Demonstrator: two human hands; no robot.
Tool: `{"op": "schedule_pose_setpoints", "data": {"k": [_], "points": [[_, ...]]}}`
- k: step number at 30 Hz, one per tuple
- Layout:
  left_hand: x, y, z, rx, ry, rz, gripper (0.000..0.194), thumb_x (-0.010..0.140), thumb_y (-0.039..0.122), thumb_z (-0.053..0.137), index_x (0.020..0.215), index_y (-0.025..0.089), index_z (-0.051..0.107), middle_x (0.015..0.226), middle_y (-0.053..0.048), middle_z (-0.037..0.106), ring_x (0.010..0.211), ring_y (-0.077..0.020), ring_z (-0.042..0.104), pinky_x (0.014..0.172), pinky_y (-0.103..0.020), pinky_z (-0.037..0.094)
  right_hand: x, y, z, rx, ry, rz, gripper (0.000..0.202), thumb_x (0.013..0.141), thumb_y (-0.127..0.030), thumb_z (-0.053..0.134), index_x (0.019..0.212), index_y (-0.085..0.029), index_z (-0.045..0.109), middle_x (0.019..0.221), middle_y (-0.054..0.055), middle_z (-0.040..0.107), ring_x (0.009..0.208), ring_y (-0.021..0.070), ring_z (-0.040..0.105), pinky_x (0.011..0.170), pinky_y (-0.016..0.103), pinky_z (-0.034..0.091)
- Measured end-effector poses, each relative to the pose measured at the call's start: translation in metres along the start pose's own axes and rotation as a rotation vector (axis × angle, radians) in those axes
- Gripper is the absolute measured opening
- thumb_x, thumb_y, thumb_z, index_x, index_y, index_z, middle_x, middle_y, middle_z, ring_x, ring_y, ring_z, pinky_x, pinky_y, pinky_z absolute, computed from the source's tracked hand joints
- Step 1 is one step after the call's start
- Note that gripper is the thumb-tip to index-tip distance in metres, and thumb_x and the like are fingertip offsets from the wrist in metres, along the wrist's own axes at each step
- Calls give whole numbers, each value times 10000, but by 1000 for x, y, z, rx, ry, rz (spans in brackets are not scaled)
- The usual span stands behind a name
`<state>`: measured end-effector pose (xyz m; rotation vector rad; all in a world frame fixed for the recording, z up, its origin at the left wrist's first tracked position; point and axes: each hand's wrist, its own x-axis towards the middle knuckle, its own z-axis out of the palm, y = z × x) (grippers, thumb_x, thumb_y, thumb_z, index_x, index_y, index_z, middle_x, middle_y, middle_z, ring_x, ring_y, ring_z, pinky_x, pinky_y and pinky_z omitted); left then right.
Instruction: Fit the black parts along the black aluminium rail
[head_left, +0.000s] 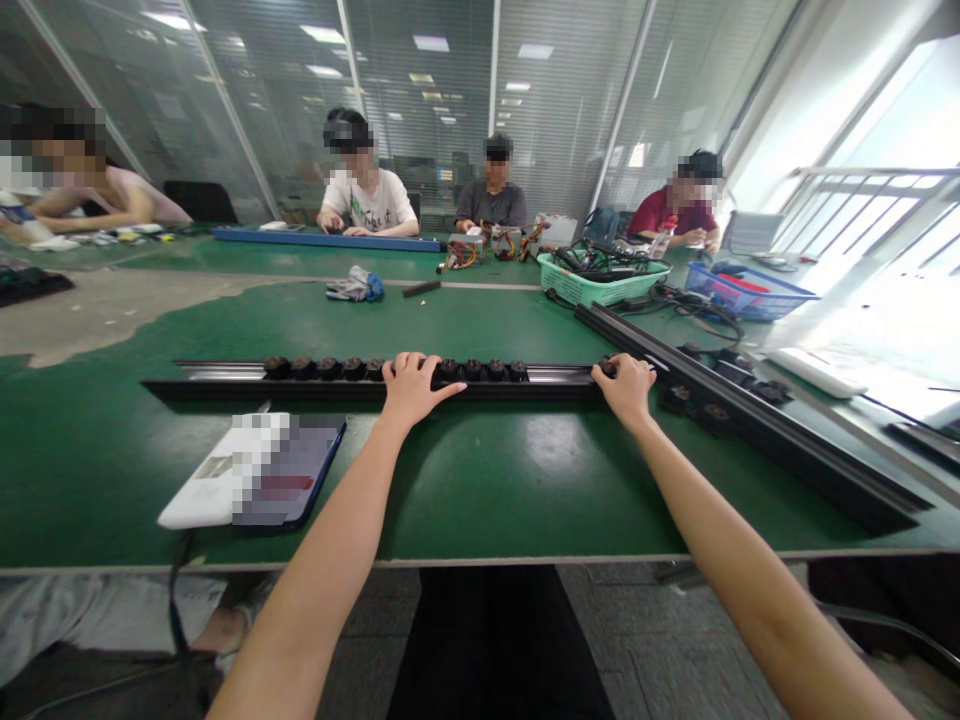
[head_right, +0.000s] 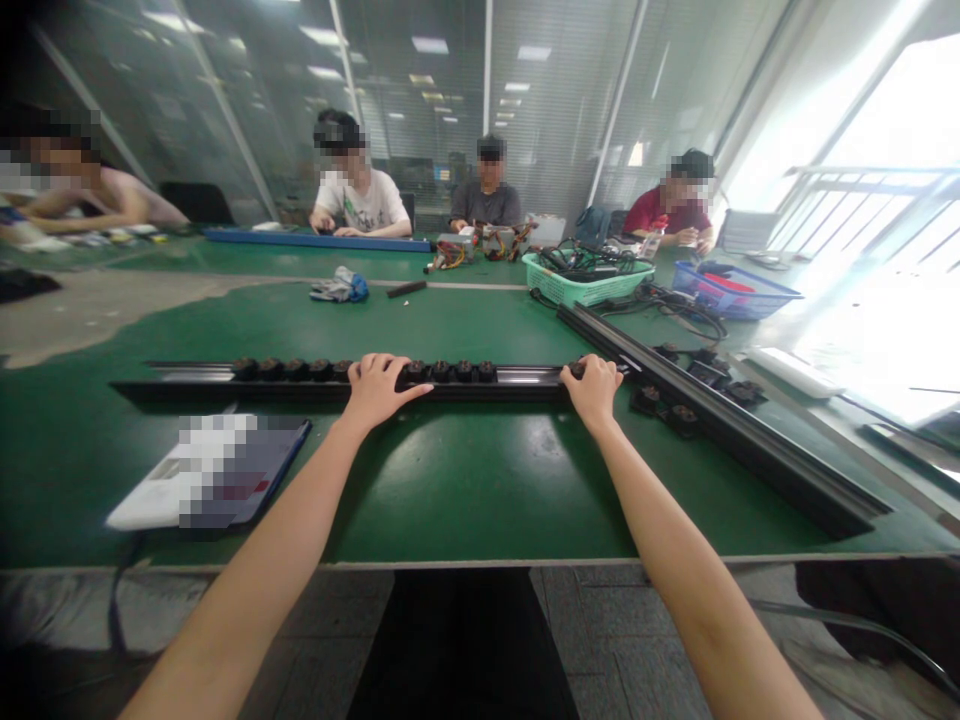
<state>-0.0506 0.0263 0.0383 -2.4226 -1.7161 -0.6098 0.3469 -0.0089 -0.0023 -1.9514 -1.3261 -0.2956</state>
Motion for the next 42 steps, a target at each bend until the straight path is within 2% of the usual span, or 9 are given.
{"op": "schedule_pose_setpoints", "data": {"k": [42], "points": [[-1, 1, -2, -5, -7, -6, 678, 896, 757, 499, 1327, 247, 620, 1368, -160, 569, 1320, -361, 386, 1109, -534, 278, 3, 6, -5, -18, -13, 42, 270, 806, -440, 552, 912, -202, 620, 981, 154, 687, 1021, 340, 504, 928, 479, 331]]}}
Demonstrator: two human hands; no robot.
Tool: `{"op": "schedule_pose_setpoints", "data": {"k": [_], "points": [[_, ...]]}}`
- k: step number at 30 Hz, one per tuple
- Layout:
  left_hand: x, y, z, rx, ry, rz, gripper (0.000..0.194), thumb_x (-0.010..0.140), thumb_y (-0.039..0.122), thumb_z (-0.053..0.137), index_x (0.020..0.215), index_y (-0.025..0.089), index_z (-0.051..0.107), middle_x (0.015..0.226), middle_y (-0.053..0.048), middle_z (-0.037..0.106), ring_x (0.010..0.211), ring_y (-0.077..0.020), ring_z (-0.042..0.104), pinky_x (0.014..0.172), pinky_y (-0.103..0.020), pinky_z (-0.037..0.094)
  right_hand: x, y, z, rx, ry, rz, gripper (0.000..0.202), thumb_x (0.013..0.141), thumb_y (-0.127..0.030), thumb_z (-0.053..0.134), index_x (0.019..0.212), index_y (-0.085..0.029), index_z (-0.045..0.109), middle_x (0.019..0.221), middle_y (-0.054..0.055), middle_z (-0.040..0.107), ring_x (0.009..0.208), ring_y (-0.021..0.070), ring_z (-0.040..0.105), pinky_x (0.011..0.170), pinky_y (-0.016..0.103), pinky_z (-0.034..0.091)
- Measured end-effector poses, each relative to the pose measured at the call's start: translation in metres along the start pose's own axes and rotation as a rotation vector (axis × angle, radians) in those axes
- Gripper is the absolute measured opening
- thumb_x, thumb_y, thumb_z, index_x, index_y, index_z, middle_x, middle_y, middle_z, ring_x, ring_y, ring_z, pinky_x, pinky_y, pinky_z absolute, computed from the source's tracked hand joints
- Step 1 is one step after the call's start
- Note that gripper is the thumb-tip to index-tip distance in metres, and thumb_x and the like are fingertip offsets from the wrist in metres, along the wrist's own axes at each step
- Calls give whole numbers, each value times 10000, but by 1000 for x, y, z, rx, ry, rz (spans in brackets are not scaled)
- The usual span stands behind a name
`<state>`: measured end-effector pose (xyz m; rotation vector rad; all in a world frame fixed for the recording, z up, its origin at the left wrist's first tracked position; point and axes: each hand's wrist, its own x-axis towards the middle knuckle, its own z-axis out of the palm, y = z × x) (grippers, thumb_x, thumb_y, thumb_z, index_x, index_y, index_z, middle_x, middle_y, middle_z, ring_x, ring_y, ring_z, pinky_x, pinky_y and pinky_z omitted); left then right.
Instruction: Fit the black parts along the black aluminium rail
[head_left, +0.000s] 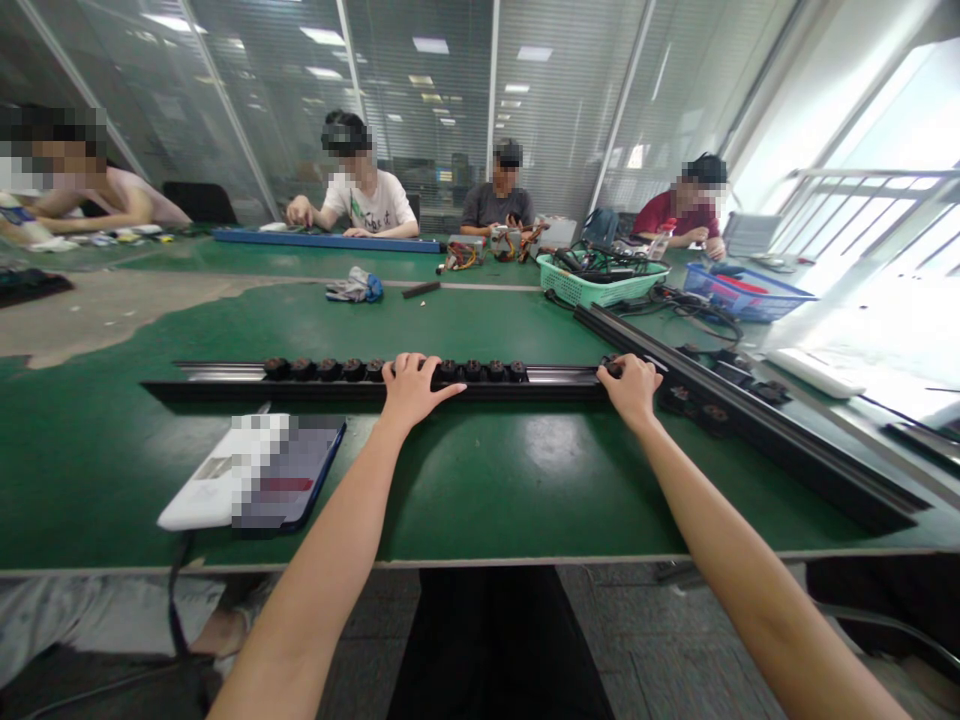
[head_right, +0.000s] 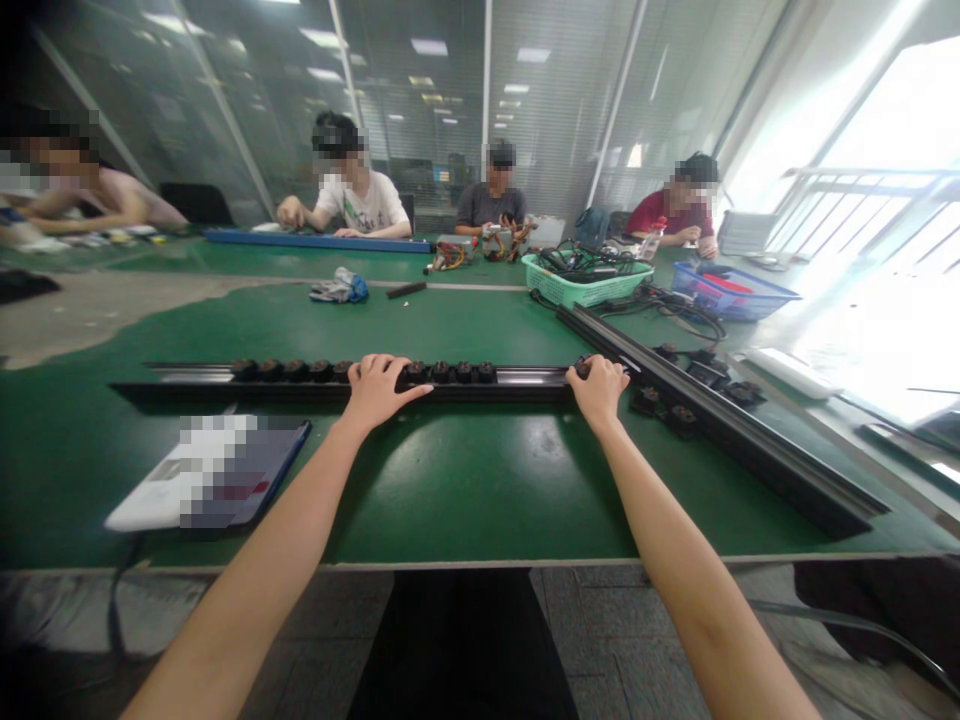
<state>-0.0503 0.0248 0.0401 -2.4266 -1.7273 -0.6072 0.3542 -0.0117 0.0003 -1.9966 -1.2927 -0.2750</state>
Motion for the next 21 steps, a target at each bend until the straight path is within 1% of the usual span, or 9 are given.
{"op": "schedule_pose_setpoints", "data": {"k": [5, 12, 21], "points": [[0, 0, 0, -17, -4, -5, 672, 891, 760, 505, 1331, 266, 621, 1370, -155, 567, 1322, -370, 379, 1109, -541, 272, 0, -1, -2, -2, 1, 9, 275, 805, -442, 552, 910, -198, 623, 973, 154, 680, 1018, 338, 495, 920, 478, 331], [0, 0, 1, -16, 4, 3, 694, 884, 764, 510, 1328, 243, 626, 1358, -158, 570, 1312, -366, 385, 1110, -539, 273, -1, -2, -3, -7, 1, 19, 281, 810, -441, 553, 915, -193, 631, 983, 159, 676, 1033, 341, 490, 924, 478, 324], [0, -1, 1, -9, 2, 8, 682, 887, 762, 508, 1319, 248, 625, 1362, -166, 570, 1317, -366, 388, 1103, -539, 282, 0, 0, -1, -7, -4, 25, 276, 806, -433, 558, 920, -191, 623, 1016, 166, 679, 1032, 342, 499, 927, 477, 326]]}}
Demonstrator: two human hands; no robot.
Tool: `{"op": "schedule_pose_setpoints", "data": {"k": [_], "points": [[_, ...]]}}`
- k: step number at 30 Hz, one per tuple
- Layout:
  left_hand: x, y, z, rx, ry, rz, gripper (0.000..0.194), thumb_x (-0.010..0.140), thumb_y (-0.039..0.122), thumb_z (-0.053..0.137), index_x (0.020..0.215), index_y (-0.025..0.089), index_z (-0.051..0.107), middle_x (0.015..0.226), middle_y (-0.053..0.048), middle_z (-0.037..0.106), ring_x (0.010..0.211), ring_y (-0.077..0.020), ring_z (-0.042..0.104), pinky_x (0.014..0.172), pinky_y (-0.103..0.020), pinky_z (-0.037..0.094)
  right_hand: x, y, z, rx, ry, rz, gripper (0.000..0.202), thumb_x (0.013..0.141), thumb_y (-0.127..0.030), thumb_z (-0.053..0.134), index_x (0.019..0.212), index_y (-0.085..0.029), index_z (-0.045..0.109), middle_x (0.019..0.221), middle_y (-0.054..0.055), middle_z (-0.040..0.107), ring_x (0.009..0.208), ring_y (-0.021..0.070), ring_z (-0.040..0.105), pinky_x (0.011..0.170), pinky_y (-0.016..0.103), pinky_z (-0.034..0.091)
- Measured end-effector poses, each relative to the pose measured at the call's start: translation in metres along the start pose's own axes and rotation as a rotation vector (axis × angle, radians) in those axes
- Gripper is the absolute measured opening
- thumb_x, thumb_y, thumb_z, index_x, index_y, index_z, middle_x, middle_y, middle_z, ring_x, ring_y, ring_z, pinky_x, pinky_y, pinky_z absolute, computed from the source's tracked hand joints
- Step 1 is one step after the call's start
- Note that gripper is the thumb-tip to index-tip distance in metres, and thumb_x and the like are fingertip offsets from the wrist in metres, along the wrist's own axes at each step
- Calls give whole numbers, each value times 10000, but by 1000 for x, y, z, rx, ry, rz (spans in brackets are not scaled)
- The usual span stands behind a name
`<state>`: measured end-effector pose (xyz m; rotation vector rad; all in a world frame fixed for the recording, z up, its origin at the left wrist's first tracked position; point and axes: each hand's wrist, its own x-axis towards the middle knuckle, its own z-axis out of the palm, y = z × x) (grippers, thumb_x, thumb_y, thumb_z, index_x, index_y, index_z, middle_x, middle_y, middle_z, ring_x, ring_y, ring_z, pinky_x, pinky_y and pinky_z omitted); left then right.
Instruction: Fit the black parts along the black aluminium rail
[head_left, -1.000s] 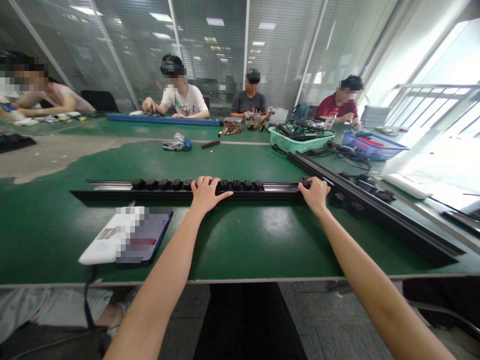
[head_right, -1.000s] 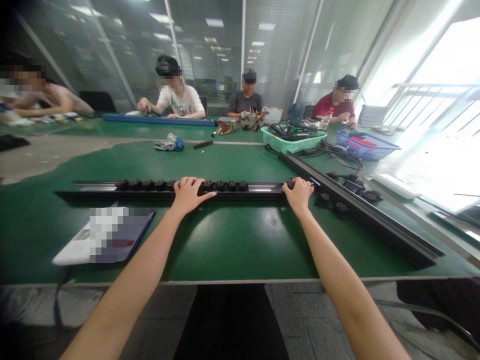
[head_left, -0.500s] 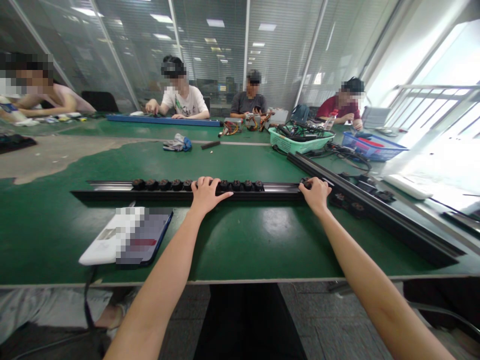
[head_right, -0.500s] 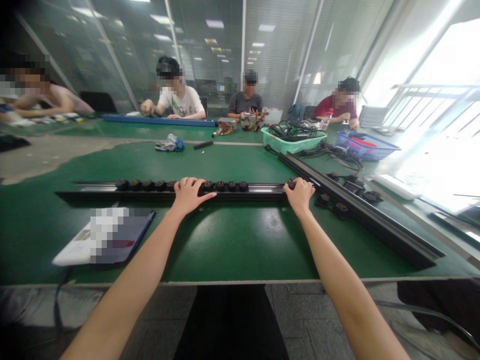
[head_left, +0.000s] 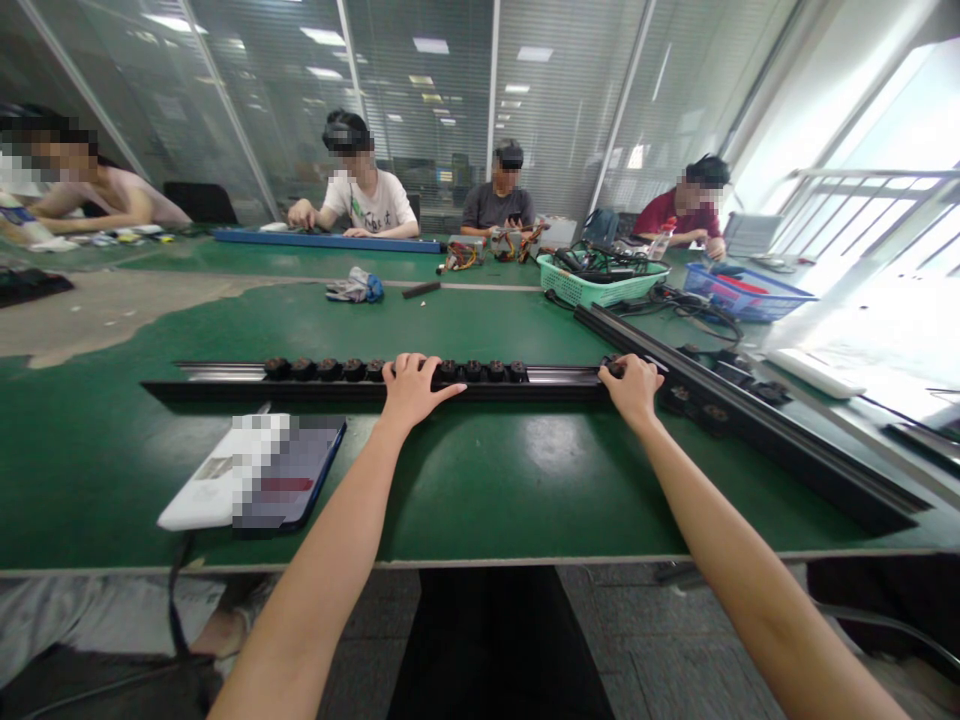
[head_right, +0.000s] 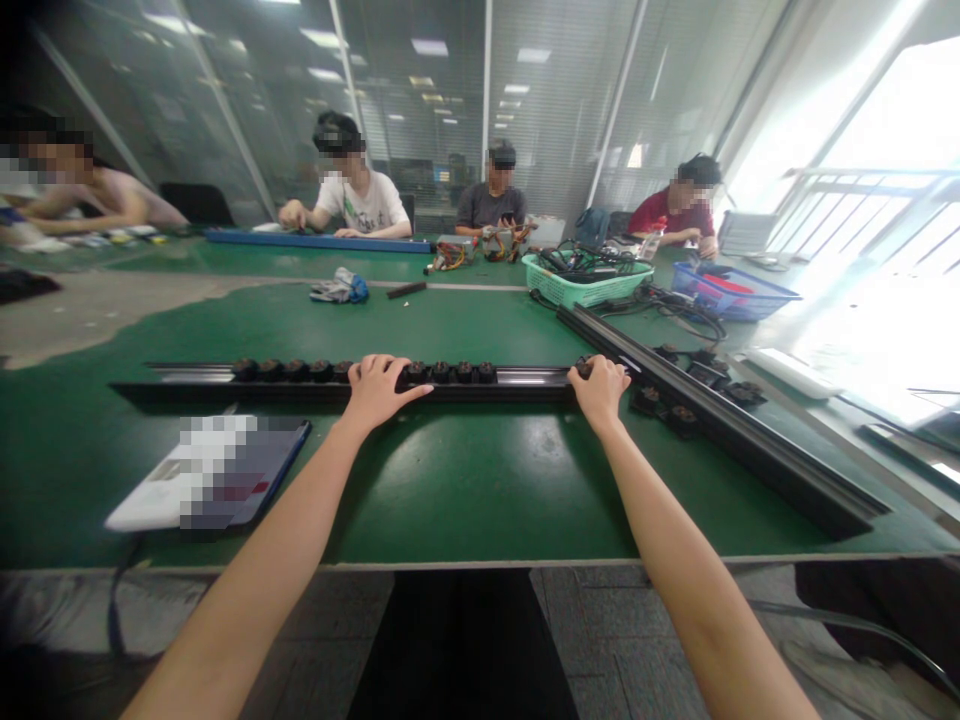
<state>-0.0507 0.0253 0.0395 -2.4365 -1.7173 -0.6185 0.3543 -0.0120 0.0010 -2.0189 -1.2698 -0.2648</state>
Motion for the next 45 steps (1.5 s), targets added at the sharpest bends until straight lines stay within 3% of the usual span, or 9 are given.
{"op": "schedule_pose_setpoints", "data": {"k": [45], "points": [[0, -1, 1, -19, -4, -5, 683, 888, 767, 496, 1338, 269, 618, 1365, -156, 565, 1321, -378, 377, 1112, -543, 271, 9, 17, 0, 17, 19, 39, 238, 774, -418, 582, 877, -205, 607, 1042, 154, 682, 1040, 336, 493, 935, 484, 330]]}}
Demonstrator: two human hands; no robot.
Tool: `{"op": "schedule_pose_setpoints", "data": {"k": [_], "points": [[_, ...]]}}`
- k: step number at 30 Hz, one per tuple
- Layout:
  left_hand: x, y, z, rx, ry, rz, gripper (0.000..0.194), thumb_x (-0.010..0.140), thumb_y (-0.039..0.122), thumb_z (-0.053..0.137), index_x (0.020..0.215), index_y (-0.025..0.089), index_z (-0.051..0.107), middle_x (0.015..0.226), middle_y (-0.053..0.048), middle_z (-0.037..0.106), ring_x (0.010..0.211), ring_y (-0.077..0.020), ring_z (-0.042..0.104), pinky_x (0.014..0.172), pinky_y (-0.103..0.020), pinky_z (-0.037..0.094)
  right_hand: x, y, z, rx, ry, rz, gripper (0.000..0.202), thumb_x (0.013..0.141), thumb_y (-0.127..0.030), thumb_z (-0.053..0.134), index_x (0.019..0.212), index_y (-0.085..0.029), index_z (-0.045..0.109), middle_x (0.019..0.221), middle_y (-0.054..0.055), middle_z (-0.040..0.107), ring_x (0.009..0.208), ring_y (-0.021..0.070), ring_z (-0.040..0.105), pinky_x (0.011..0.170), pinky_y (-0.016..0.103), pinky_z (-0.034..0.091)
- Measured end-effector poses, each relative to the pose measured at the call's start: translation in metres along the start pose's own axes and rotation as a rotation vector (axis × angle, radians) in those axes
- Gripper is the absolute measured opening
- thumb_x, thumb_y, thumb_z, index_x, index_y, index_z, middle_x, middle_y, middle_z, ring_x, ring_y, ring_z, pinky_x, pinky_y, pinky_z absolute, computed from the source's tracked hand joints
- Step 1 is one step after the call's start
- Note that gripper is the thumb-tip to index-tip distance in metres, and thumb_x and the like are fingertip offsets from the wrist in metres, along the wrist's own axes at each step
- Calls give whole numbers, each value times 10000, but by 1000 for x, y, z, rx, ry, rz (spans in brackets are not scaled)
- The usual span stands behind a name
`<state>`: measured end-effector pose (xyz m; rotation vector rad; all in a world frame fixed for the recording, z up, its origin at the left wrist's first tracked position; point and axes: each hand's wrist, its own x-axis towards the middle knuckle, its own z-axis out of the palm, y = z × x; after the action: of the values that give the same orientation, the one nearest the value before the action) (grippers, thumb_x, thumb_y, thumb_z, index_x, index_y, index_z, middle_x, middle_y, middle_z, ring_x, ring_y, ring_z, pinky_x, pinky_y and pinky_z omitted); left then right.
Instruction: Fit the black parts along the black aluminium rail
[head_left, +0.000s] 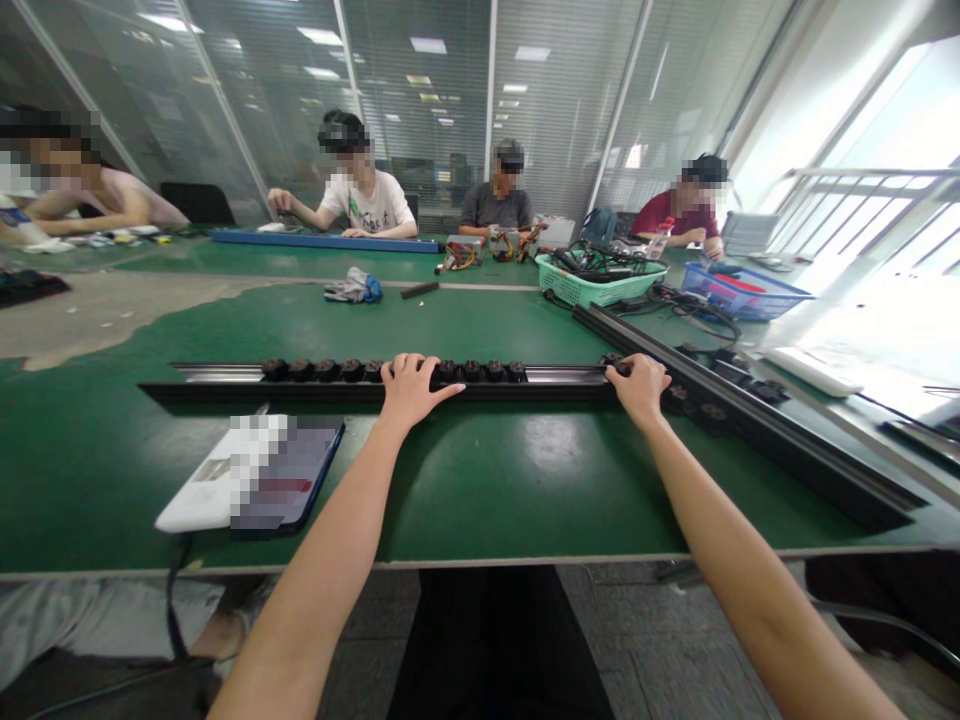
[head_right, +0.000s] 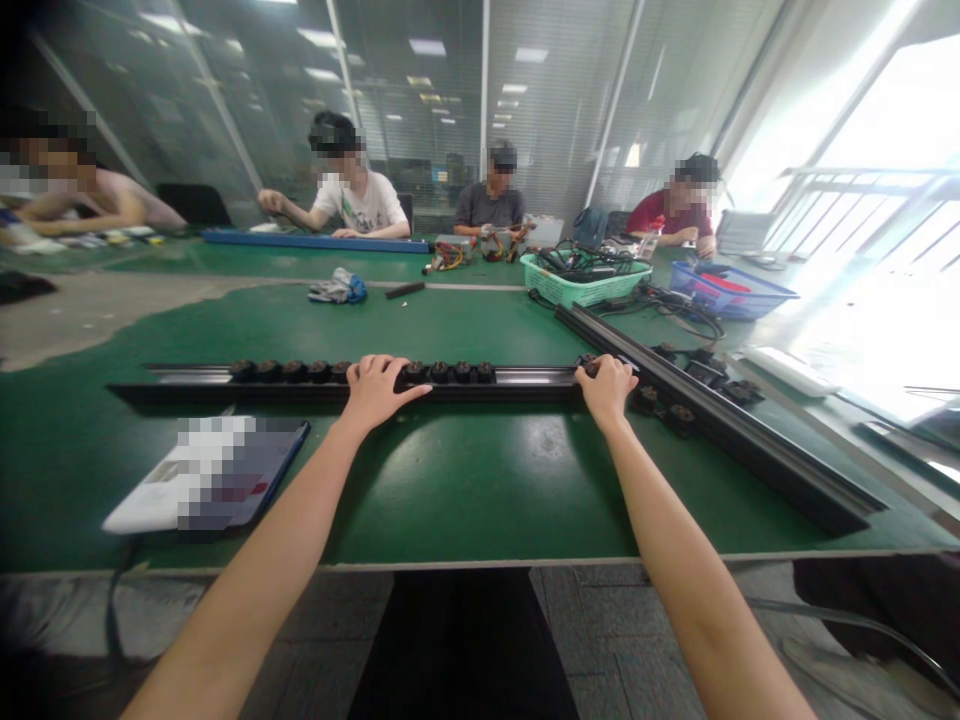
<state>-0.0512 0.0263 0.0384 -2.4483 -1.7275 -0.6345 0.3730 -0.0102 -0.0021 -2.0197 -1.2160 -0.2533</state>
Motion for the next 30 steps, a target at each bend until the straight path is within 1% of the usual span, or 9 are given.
{"op": "schedule_pose_setpoints", "data": {"k": [7, 11, 16, 30], "points": [[1, 0, 2, 34, 24, 13, 695, 886, 765, 511, 1319, 233, 625, 1357, -163, 576, 1305, -368, 401, 1096, -540, 294, 1, 1, -2, -7, 1, 25, 238, 781, -415, 589, 881, -199, 603, 1058, 153, 677, 1076, 338, 483, 956, 487, 320], [1, 0, 2, 44, 20, 4, 678, 890, 765, 507, 1317, 252, 623, 1364, -156, 579, 1314, -359, 397, 1099, -529, 290, 1, 1, -3, -13, -5, 43, 231, 785, -410, 594, 879, -200, 596, 1056, 152, 673, 1079, 339, 483, 962, 491, 316], [0, 0, 1, 33, 22, 9, 683, 893, 757, 511, 1318, 234, 627, 1355, -163, 581, 1310, -367, 399, 1096, -536, 288, 1, 1, -5, -22, -9, 48, 236, 784, -407, 596, 890, -197, 597, 1059, 149, 669, 1064, 329, 479, 958, 486, 316], [1, -1, 2, 14, 13, 4, 684, 891, 760, 505, 1339, 256, 620, 1368, -158, 571, 1317, -371, 385, 1104, -540, 282, 4, 5, -5, -51, -13, 66, 259, 782, -410, 594, 918, -190, 610, 1071, 157, 666, 1053, 329, 475, 952, 486, 324]]}}
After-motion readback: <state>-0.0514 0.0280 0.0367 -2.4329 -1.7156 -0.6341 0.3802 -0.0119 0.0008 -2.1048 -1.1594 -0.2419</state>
